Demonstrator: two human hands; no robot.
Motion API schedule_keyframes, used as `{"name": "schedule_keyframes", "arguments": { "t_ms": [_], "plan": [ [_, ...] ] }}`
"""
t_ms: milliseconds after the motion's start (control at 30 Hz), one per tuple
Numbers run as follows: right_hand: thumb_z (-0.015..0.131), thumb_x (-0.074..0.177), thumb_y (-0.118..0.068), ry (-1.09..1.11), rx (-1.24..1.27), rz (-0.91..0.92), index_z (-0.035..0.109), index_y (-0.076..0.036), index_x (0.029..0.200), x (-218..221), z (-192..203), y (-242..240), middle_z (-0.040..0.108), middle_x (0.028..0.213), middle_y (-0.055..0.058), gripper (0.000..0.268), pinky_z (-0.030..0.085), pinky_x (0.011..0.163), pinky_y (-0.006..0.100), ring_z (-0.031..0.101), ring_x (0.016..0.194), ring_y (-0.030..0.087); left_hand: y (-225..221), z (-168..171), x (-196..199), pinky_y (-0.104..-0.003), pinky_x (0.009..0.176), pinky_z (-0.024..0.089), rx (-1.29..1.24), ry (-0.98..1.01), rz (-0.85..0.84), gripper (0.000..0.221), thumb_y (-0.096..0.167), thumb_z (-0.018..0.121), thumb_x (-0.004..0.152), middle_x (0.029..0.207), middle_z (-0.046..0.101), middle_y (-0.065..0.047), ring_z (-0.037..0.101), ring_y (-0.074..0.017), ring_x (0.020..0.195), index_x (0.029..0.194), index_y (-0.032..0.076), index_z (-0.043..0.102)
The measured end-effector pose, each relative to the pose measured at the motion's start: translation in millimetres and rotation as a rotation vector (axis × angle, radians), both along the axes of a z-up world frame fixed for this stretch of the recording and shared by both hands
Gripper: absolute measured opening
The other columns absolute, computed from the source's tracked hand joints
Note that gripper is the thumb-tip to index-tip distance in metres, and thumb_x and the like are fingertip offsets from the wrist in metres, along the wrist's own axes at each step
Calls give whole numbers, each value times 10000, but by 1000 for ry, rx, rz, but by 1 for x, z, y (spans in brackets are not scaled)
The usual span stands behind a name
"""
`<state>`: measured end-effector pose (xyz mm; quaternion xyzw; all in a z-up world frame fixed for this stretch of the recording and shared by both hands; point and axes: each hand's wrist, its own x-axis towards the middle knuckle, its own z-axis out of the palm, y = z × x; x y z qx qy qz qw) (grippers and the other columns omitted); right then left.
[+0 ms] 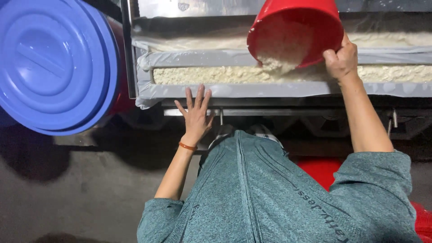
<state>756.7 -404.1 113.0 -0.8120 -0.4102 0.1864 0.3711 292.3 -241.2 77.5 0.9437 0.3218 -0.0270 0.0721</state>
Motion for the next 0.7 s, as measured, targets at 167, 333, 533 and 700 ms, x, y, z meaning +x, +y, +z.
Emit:
{"name": "schedule_keyframes", "arguments": {
  "t_ms": [167,333,533,700],
  "plan": [
    [556,848,-155,13,1,-56,671,-42,1321,26,-3,-32,615,937,82,500,474,712,429,553,828,283,-5,-3,-6,-851,1116,16,-64,-137,28,876,376,715,983,1753,108,-10,9,-402,1610,1673,282,182],
    [512,822,-167,-131,-127,-30,361,-209,1709,48,28,-55,706,1009,214,900,488,618,530,594,679,397,-32,12,0,-781,1193,19,19,-283,166,767,378,684,1012,1736,182,-61,72,-423,1608,1650,229,288],
    [604,1031,-232,-159,-45,57,329,-201,1736,112,-2,-102,652,818,144,758,531,650,504,641,678,347,-105,1,99,-739,1259,-21,64,-396,147,879,400,666,1023,1765,36,20,-32,-303,1635,1684,321,92],
    [547,1016,-243,-199,-33,149,277,-200,1741,145,-11,-135,631,772,132,775,539,607,511,621,637,358,-186,-6,189,-763,1200,-90,-39,-149,32,950,494,809,968,1745,97,-19,-21,-394,1605,1664,284,196]
  ]
}}
